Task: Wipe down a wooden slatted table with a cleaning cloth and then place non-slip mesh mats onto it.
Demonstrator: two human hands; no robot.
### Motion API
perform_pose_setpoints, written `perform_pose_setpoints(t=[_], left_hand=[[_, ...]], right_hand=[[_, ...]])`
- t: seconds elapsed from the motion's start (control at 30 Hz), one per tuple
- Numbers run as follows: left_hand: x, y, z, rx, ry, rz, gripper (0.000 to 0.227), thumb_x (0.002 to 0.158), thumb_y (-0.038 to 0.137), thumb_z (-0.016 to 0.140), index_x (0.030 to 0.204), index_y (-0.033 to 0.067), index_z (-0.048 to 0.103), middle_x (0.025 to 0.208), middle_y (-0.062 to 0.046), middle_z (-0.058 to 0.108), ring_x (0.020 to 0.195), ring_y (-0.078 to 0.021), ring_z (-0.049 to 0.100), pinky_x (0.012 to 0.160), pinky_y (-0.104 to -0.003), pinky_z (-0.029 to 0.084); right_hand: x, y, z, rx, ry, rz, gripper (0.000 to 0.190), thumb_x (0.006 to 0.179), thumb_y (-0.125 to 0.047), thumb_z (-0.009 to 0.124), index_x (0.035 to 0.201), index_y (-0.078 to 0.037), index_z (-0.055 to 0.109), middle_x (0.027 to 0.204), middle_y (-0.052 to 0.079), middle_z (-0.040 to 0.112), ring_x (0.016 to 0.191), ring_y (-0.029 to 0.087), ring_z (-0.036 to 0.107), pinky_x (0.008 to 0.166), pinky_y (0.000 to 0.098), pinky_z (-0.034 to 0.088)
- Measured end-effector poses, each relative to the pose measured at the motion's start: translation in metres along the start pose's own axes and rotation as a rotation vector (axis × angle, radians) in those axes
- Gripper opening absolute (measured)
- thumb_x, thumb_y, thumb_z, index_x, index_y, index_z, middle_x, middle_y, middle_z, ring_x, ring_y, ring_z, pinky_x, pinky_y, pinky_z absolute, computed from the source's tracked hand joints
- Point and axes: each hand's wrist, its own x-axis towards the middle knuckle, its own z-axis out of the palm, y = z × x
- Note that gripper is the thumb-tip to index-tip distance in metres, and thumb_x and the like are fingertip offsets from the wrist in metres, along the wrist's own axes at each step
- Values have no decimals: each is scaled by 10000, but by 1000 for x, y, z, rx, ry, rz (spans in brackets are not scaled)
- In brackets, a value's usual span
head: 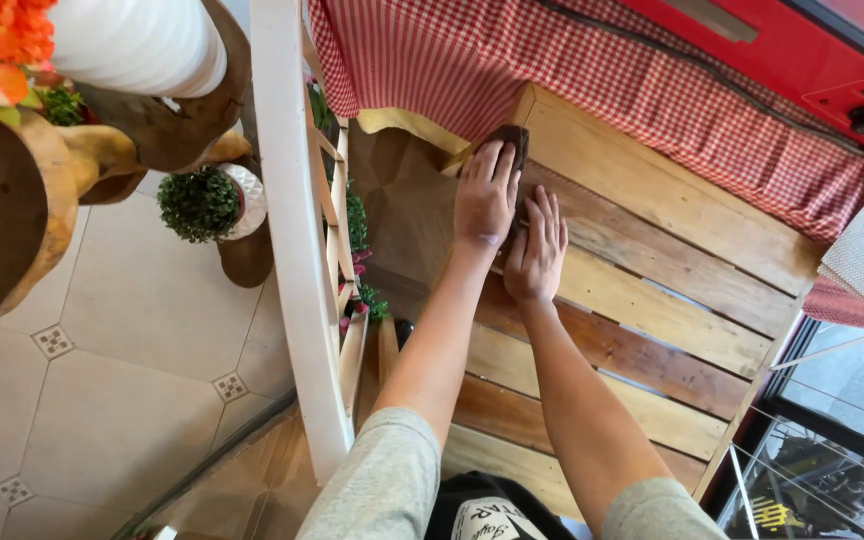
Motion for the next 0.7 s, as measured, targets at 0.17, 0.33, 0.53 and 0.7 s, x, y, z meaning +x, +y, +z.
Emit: perform_pose_setpoints(t=[0.17, 0.33, 0.53, 0.7], left_hand=[[-17, 7, -36, 56, 24, 140, 663, 978, 205, 604, 1580, 87, 352, 1660, -144, 293, 1472, -368, 399, 1195, -431, 383], [-57, -3, -49, 76, -24, 154, 669, 976, 179, 595, 1590, 71, 351, 1668, -139, 287, 1473, -367, 406, 1197, -420, 382], [-145, -11, -91, 106, -10, 126, 628, 987, 120, 554, 1590, 78, 384, 1678, -118, 314, 1491, -339, 417, 1230, -407, 375], [-224, -3, -122, 82, 2, 39, 591, 1002, 147, 564, 1564, 52, 410, 1656, -140, 334, 1474, -361, 414, 1204, -447, 358]], right_hand=[[0, 4, 1, 59, 2, -19, 478, 997, -112, 452, 1469, -62, 512, 1641, 142, 427, 1557, 369, 336, 1272, 516, 233], [-9, 7, -14, -80, -146, -82, 564, 1034, -171, 443, 1583, -55, 391, 1695, 146, 300, 1578, 364, 244, 1267, 520, 196], [-46, 7, -12, -225, -276, -50, 627, 1040, -245, 444, 1640, -103, 325, 1726, 112, 202, 1592, 348, 155, 1268, 539, 147], [-75, 5, -4, -234, -234, -70, 630, 1074, -279, 445, 1656, -88, 297, 1741, 115, 184, 1604, 359, 135, 1281, 554, 134]])
